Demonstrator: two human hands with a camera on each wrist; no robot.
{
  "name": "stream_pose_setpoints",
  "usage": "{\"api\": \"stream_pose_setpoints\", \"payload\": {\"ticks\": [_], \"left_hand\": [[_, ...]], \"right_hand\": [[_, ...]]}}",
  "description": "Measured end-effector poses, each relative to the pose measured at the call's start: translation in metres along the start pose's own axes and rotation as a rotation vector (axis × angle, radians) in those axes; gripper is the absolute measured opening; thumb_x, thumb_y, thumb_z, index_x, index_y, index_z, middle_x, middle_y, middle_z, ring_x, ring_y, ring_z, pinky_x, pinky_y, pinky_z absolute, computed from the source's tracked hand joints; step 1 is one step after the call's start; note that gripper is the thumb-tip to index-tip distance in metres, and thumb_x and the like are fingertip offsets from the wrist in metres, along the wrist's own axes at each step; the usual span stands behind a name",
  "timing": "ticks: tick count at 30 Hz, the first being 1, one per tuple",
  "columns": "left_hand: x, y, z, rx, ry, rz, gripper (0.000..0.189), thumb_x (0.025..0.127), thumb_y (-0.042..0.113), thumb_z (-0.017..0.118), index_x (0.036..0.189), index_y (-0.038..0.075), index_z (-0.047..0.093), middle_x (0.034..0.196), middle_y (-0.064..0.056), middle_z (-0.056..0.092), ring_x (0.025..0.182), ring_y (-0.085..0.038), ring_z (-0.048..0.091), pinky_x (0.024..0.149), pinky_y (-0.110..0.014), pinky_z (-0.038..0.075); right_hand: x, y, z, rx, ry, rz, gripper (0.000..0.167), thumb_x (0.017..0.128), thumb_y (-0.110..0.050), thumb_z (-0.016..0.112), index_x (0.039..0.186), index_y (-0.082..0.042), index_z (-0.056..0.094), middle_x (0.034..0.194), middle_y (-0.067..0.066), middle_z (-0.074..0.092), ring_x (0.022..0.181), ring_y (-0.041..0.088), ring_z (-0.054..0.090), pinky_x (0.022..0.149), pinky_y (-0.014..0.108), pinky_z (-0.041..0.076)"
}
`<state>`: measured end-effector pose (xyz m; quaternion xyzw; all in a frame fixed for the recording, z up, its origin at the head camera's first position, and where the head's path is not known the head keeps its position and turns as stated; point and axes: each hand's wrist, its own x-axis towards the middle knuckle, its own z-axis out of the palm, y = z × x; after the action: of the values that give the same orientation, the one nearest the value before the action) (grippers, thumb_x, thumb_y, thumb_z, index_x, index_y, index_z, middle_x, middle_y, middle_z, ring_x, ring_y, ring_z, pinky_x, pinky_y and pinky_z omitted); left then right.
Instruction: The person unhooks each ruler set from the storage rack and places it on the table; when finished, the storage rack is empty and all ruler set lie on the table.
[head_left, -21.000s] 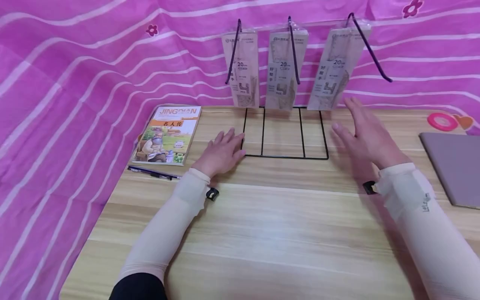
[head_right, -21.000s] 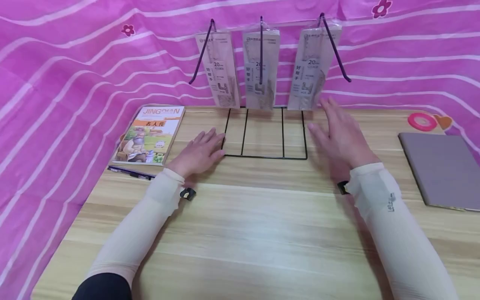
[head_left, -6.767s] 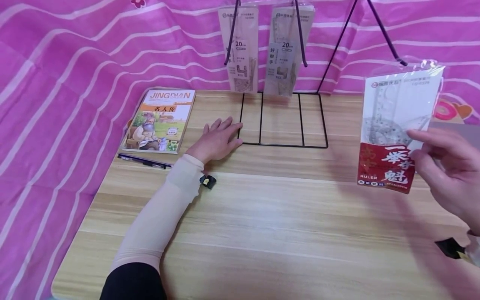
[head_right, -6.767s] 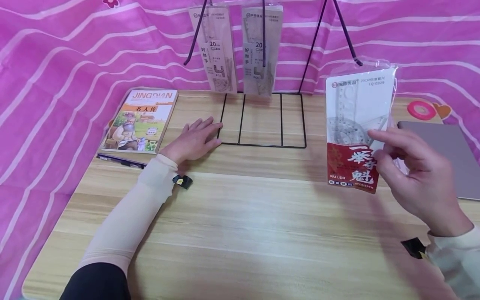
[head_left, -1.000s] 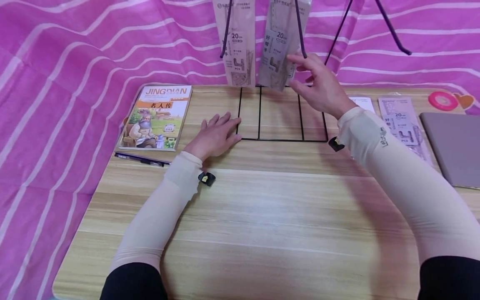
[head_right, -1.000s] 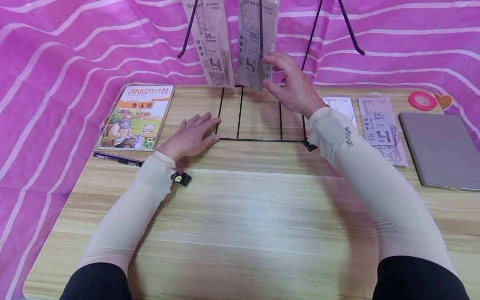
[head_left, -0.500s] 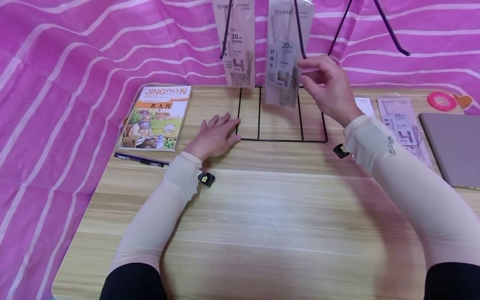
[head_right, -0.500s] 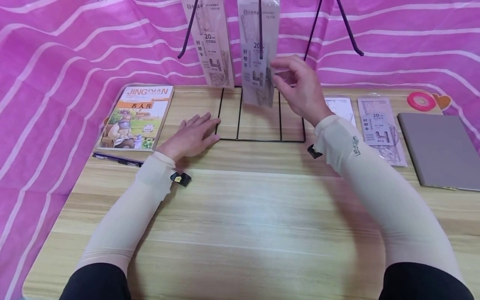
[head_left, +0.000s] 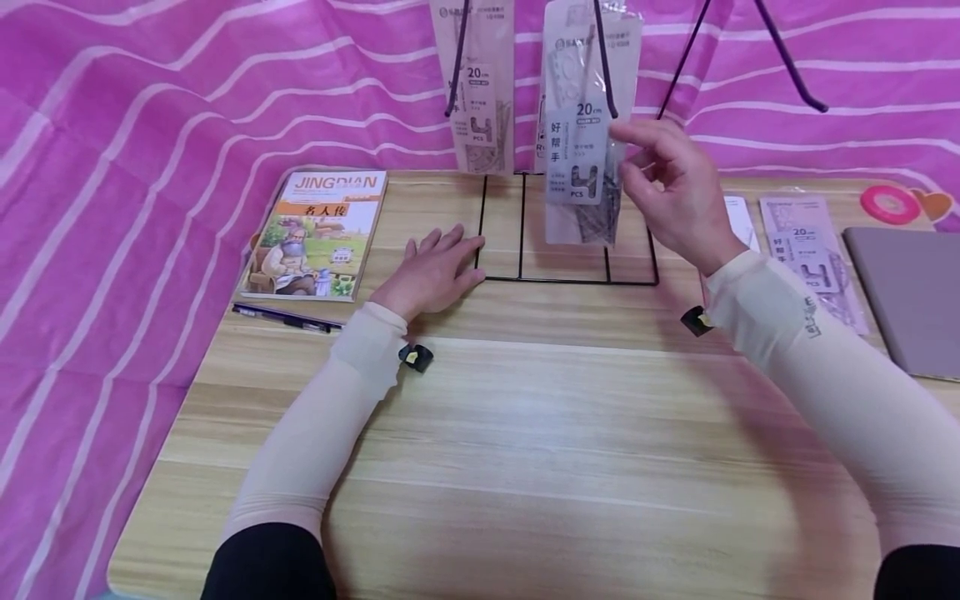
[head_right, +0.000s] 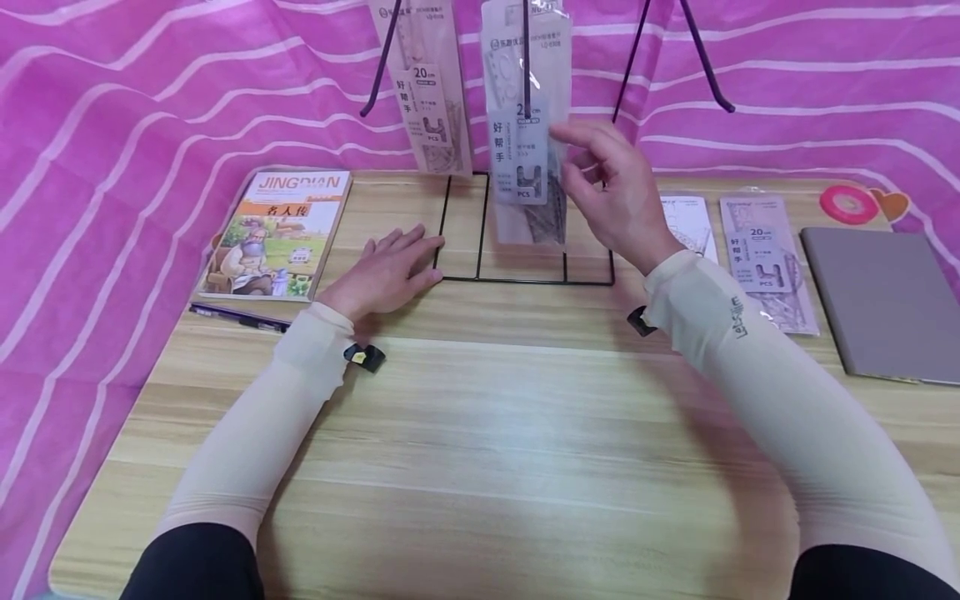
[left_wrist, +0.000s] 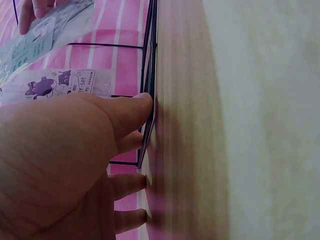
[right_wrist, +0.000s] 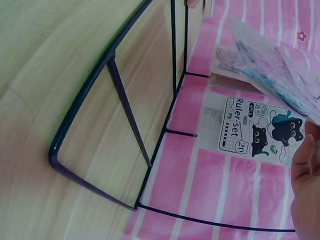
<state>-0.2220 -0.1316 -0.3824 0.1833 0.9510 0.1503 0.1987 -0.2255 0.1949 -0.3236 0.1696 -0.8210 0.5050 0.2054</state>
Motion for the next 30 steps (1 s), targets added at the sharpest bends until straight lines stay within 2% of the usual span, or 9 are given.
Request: {"api": "stream_pose_setpoints", "payload": {"ticks": [7,12,19,26,30], "left_hand": [[0.001,0.000,0.000,0.000,0.005,0.005,0.067,0.110,0.056,0.043,0.169,0.034,0.021,0.179,-0.003,0.004,0.165,-0.038,0.000,0.131,-0.065,-0.006],[0.001,0.000,0.000,0.001,0.004,0.001,0.067,0.110,0.056,0.043,0.169,0.035,0.021,0.179,-0.003,0.003,0.165,-0.038,0.000,0.131,-0.065,-0.006],[0.001,0.001,0.001,0.004,0.002,-0.003,0.067,0.110,0.056,0.043,0.169,0.035,0.020,0.179,-0.003,0.003,0.165,-0.038,-0.001,0.131,-0.065,-0.006],[0.001,0.001,0.000,0.007,0.001,-0.003,0.067,0.110,0.056,0.042,0.169,0.035,0.019,0.179,-0.003,0.002,0.165,-0.037,-0.001,0.131,-0.064,-0.007],[0.001,0.001,0.000,0.007,0.000,-0.005,0.067,0.110,0.056,0.043,0.169,0.035,0.019,0.179,-0.002,0.002,0.166,-0.037,-0.001,0.131,-0.064,-0.007]], "right_hand": [[-0.011,-0.004,-0.007,0.008,0.015,-0.037,0.043,0.097,0.009,0.060,0.135,-0.007,0.071,0.128,-0.005,0.069,0.088,0.003,0.060,0.076,0.013,0.052],[-0.020,-0.010,-0.013,0.003,-0.004,-0.096,0.045,0.097,0.013,0.058,0.135,-0.006,0.070,0.125,0.003,0.071,0.091,0.005,0.064,0.077,0.014,0.054],[-0.035,-0.014,-0.022,-0.028,-0.040,-0.164,0.046,0.096,0.015,0.058,0.136,-0.004,0.069,0.131,-0.014,0.067,0.093,0.002,0.067,0.080,0.013,0.056],[-0.057,-0.023,-0.030,-0.017,-0.047,-0.185,0.044,0.094,0.017,0.060,0.133,-0.001,0.070,0.125,-0.001,0.071,0.085,0.003,0.064,0.076,0.012,0.054],[-0.067,-0.030,-0.031,0.040,-0.042,-0.185,0.044,0.091,0.021,0.059,0.130,0.005,0.070,0.123,-0.005,0.070,0.084,0.004,0.064,0.078,0.013,0.056]]}}
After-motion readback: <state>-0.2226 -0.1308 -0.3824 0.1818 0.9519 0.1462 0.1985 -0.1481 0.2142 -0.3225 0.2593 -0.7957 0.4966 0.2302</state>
